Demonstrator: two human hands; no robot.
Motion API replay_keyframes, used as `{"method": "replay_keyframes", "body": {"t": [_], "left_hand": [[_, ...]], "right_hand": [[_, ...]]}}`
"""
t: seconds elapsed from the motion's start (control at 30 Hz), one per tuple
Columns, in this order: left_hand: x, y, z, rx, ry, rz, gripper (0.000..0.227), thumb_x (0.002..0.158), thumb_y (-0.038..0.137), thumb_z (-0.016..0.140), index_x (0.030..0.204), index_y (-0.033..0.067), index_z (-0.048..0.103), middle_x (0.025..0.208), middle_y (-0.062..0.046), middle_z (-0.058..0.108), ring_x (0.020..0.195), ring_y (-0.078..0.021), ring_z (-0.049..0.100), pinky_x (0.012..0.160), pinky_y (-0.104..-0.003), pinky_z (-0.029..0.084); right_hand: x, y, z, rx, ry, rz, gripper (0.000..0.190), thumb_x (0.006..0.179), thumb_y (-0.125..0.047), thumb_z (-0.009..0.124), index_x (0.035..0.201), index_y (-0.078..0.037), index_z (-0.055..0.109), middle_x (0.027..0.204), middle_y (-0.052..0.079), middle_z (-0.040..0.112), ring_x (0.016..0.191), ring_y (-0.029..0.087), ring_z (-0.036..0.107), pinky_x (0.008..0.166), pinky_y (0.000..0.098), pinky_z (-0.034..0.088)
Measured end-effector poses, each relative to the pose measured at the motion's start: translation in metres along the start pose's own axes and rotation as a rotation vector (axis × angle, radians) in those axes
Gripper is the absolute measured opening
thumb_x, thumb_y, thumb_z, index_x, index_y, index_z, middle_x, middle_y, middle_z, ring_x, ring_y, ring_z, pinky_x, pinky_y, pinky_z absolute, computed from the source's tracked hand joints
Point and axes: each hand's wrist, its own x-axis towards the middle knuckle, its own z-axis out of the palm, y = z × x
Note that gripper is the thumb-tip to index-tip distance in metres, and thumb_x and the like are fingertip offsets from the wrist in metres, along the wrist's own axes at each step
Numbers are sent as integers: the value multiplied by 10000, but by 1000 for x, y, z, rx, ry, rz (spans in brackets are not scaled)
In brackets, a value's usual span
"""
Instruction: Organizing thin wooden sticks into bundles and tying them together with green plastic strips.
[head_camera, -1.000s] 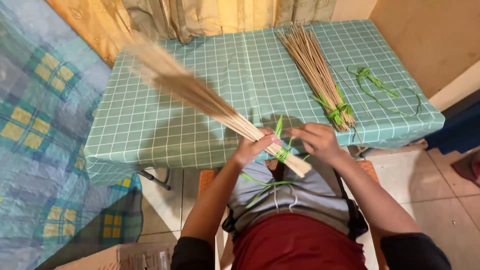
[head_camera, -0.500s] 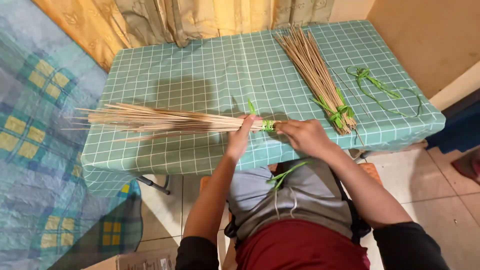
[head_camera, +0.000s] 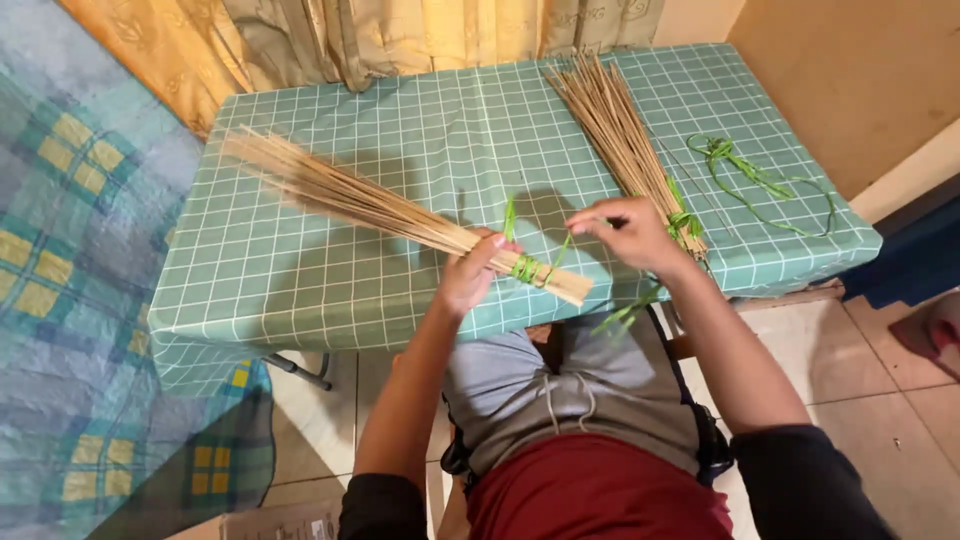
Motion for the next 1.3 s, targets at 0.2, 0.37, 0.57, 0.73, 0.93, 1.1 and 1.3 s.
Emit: {"method": "replay_keyframes", "body": {"t": [0.2, 0.37, 0.57, 0.73, 0.93, 1.1, 1.3], "left_hand": [[5, 40, 44, 7, 208, 81, 124, 1072, 302, 568, 1033, 196, 620, 1178, -118, 725, 945, -192, 627, 788, -239, 447], [7, 31, 19, 319, 425, 212, 158, 1010, 262, 698, 1026, 105, 709, 1115, -99, 755, 927, -135, 674, 715, -224, 531], [11, 11, 5, 320, 263, 119, 130, 963, 208, 752, 1013, 88, 745, 1015, -147, 771, 831, -164, 703, 645, -239, 566], [8, -3, -3, -15, -35, 25, 56, 1021, 215, 665, 1028, 162, 647, 1086, -185, 760, 860, -178, 706, 624, -248, 497], [13, 30, 25, 27, 266, 143, 72, 1045, 290, 631, 1073, 223, 637, 1217, -60, 734, 1002, -128, 653, 772, -258, 448], [12, 22, 15, 265, 288, 138, 133, 986, 233, 736, 998, 101, 734, 1026, -102, 768, 833, -121, 680, 637, -212, 528], [8, 13, 13, 257, 82, 92, 115, 913, 172, 815, 933, 78, 751, 895, -108, 730, 783, -149, 675, 571, -251, 562]], "right_hand": [[-15, 47, 69, -137, -1, 110, 250, 896, 107, 582, 1068, 71, 761, 943, 269, 742, 961, 426, 725, 887, 510, 540], [-9, -32, 85, -593, -314, 181, 421, 911, -25, 577, 1324, -83, 636, 1041, 140, 765, 901, 351, 754, 828, 466, 583], [41, -61, 34, -773, -380, 162, 226, 840, -57, 695, 1022, -159, 782, 925, 92, 787, 900, 348, 753, 843, 455, 584], [22, 4, 31, -299, 14, 100, 198, 946, -22, 714, 1070, -136, 816, 1040, 91, 795, 1010, 325, 748, 863, 399, 575], [-13, -27, 83, -417, -267, 479, 306, 1020, -98, 520, 1250, -53, 716, 1016, 159, 784, 971, 345, 753, 903, 447, 578], [-8, -19, 73, -680, -229, 266, 173, 1036, -226, 658, 1114, -169, 801, 730, 41, 729, 685, 231, 714, 743, 339, 554], [21, -12, 28, -280, 3, 177, 270, 660, -219, 1001, 853, -142, 827, 713, 65, 722, 685, 172, 670, 666, 300, 514]]}}
